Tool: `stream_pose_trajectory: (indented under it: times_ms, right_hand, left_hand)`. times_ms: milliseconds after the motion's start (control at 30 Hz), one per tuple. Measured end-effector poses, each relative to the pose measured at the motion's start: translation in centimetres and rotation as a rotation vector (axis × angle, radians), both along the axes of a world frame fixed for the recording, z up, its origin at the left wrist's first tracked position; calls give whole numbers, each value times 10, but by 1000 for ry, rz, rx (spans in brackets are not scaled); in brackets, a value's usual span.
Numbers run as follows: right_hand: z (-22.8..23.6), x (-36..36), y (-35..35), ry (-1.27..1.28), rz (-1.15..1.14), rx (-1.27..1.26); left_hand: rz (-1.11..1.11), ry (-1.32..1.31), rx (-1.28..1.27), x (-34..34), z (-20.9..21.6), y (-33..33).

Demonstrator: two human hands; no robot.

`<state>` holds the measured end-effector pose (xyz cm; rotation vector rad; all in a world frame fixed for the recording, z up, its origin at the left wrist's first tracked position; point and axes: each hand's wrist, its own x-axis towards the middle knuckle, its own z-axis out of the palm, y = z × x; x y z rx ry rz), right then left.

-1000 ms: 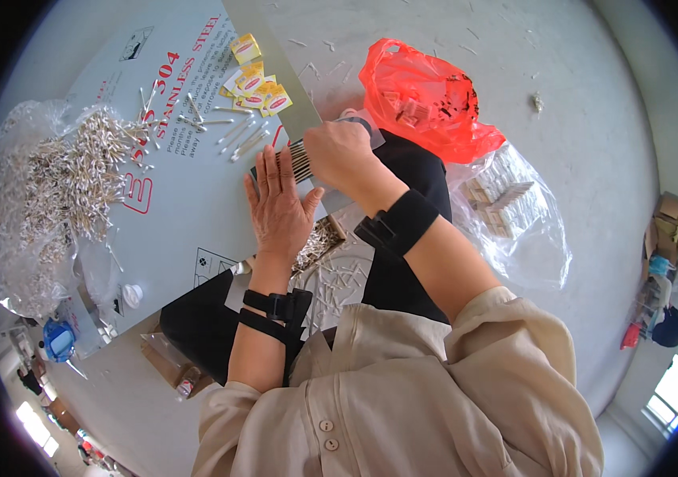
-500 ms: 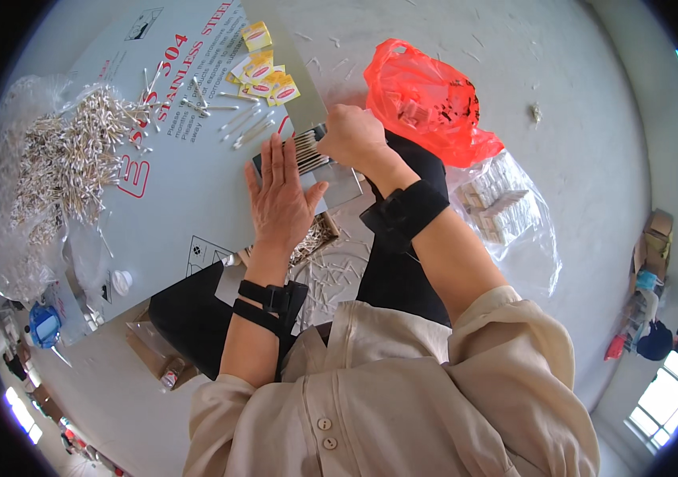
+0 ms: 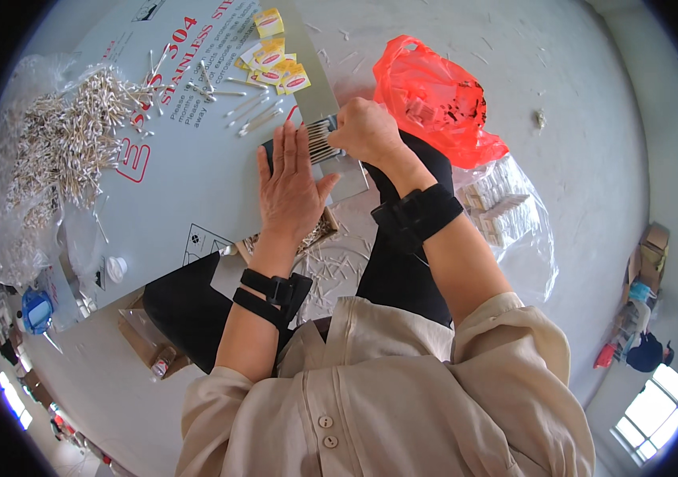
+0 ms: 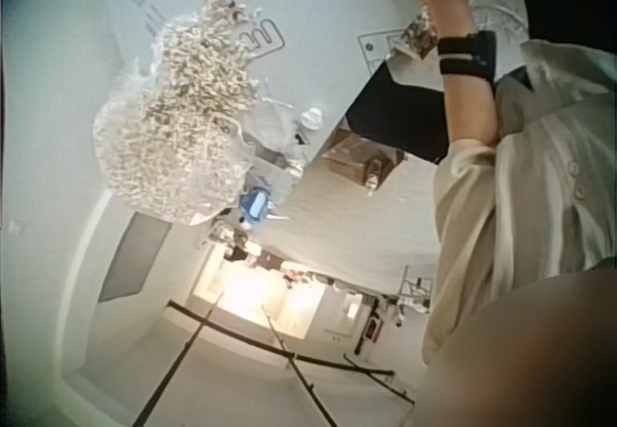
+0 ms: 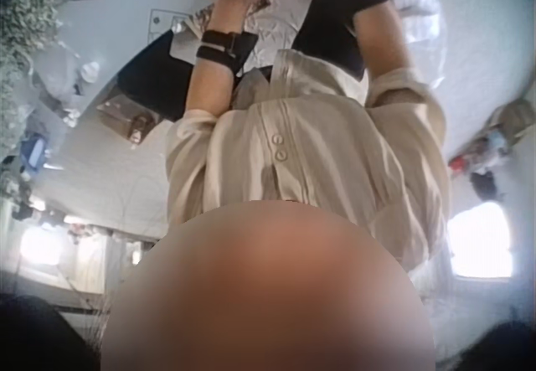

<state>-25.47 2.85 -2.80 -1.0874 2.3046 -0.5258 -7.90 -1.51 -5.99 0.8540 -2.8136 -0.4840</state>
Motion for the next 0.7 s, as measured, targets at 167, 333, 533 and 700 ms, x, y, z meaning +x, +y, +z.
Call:
stream_pose_trajectory:
  times_ms: [167,333,533,700]
  right_hand:
    - [0,0,-1,13,16,-11]
    - [5,9,-3,105,46,2]
    - [-7,25,10,311,-31,-197]
    - [-32,60,63,-485,-908,-756]
  left_hand:
    - [-4,9,2,-5,0,1]
    - [4,66,-7,-14,-3,7]
    - [6,78,37,-21,-1,10]
    - [75,420,276,-15,-3,2]
